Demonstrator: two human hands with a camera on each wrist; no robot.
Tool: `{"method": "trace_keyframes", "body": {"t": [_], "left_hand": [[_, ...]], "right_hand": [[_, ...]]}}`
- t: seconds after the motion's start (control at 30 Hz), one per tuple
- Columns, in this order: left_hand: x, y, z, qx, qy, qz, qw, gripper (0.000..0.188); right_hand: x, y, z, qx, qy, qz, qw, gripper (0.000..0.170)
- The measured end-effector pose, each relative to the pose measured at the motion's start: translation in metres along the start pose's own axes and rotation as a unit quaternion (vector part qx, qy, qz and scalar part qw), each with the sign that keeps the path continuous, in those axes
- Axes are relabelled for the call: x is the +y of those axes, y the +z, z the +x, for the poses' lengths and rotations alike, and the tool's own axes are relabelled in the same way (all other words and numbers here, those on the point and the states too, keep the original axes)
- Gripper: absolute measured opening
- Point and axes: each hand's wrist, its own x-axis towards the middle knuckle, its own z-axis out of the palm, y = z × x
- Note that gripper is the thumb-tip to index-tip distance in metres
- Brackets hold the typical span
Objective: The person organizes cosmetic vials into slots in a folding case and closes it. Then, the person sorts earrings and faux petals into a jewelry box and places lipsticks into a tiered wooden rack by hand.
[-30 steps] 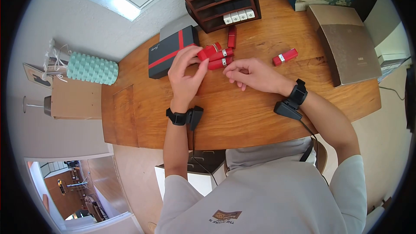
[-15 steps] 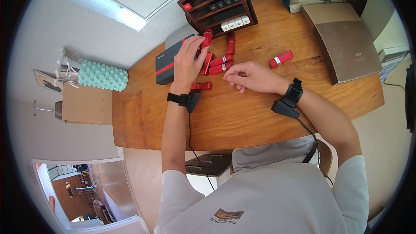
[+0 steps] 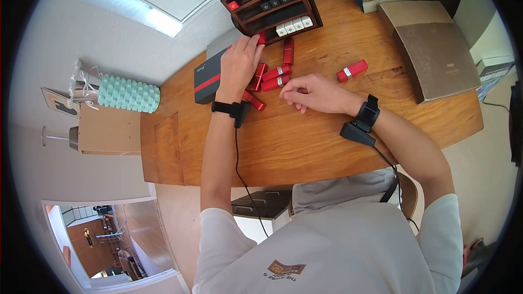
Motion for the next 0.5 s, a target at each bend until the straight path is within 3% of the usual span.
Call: {"method": "trace_keyframes", "body": {"t": [0.1, 0.17, 0.4, 0.5], "left_hand": [[0.0, 0.0, -0.003, 0.013, -0.012, -0.009, 1.0, 0.024], [0.004, 0.0, -0.005, -0.012, -0.106, -0.058, 0.993, 0.019], [0.01, -0.006, -0.005, -0.013, -0.073, -0.1, 0.992, 0.011], [0.026, -0.019, 0.003, -0.055, -0.018, -0.161, 0.985, 0.013]], "right_hand": [[-0.004, -0.001, 0.0, -0.023, 0.028, -0.006, 0.999, 0.027], [-0.004, -0.001, 0.0, -0.019, 0.029, -0.012, 0.999, 0.027], [-0.003, 0.0, -0.001, 0.001, -0.001, -0.016, 1.0, 0.027], [-0.006, 0.0, -0.003, -0.009, -0.006, -0.039, 0.999, 0.026]]}}
